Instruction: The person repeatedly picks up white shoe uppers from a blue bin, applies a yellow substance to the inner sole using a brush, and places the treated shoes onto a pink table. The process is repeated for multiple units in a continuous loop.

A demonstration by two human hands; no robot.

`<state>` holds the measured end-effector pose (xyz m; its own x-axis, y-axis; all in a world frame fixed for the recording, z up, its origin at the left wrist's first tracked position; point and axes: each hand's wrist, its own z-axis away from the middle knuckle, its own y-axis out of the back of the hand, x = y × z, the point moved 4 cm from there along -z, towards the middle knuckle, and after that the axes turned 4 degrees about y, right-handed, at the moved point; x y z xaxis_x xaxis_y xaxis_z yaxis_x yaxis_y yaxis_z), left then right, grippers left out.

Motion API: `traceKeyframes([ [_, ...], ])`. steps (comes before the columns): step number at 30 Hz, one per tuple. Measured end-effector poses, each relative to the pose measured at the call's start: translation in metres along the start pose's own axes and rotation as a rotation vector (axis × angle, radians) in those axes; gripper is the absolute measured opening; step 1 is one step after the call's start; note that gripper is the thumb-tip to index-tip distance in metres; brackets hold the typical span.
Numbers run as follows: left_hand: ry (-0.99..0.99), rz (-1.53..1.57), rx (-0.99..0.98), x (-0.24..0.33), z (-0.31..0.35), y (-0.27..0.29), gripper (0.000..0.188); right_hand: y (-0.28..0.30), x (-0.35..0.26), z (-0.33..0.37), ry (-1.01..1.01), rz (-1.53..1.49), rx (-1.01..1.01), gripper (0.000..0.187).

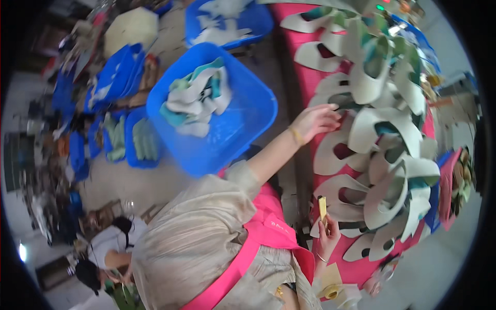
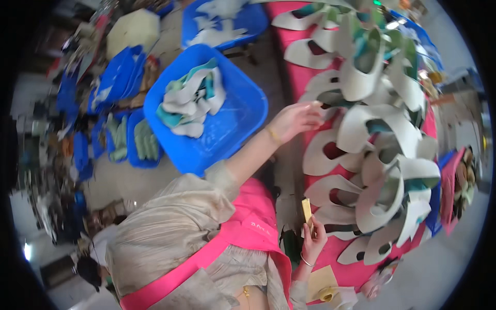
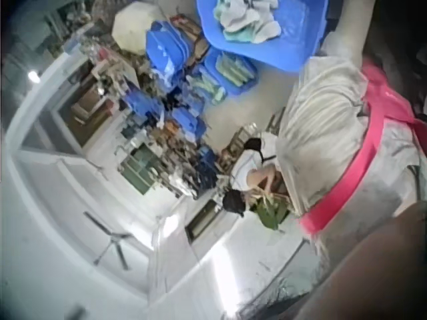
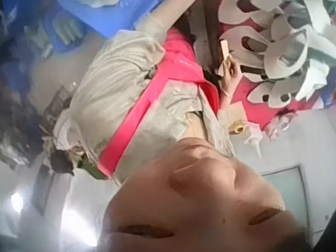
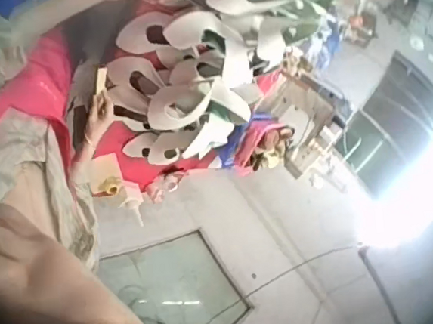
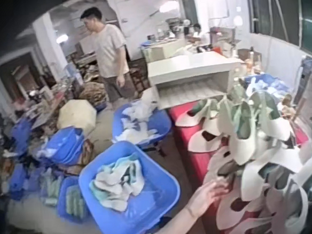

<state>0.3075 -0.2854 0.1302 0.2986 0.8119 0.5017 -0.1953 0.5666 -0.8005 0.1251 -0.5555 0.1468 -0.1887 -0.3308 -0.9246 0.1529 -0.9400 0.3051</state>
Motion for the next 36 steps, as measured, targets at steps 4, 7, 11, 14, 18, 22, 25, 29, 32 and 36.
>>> traceKeyframes([
  [4,-0.118,-0.039,0.546,0.035,0.106,0.180,0.028,-0.038,-0.013,-0.013,0.036,0.370,-0.348,0.027],
  [7,-0.170,-0.456,1.063,0.071,0.152,0.318,0.024,-0.066,-0.018,-0.018,0.059,0.362,-0.357,0.026],
  [11,-0.227,-1.614,1.706,0.158,0.175,0.455,0.040,-0.117,-0.008,-0.024,0.055,0.254,-0.373,0.025],
  [14,-0.294,-1.995,1.758,0.211,0.165,0.433,0.038,-0.162,-0.020,-0.025,0.100,0.389,-0.420,0.024],
  [18,0.087,-2.051,1.381,0.231,0.165,0.443,0.034,-0.214,-0.035,-0.021,0.098,0.353,-0.474,0.026],
  [22,-0.320,-1.792,1.157,0.262,0.203,0.421,0.026,-0.238,-0.055,-0.019,0.122,0.338,-0.473,0.026],
  [25,-0.433,-1.435,1.000,0.284,0.246,0.330,0.022,-0.244,-0.050,-0.020,0.049,0.298,-0.437,0.024],
  [29,-0.589,-1.277,0.638,0.243,0.258,0.224,0.019,-0.274,-0.077,-0.034,-0.043,-0.241,-0.347,0.036],
  [32,-0.414,-1.246,0.520,0.195,0.251,0.197,0.018,-0.306,-0.113,-0.062,-0.041,-0.246,-0.382,0.041],
  [36,-0.404,-1.305,0.496,0.159,0.251,0.184,0.019,-0.370,-0.100,-0.114,0.032,-0.298,-0.532,0.035],
])
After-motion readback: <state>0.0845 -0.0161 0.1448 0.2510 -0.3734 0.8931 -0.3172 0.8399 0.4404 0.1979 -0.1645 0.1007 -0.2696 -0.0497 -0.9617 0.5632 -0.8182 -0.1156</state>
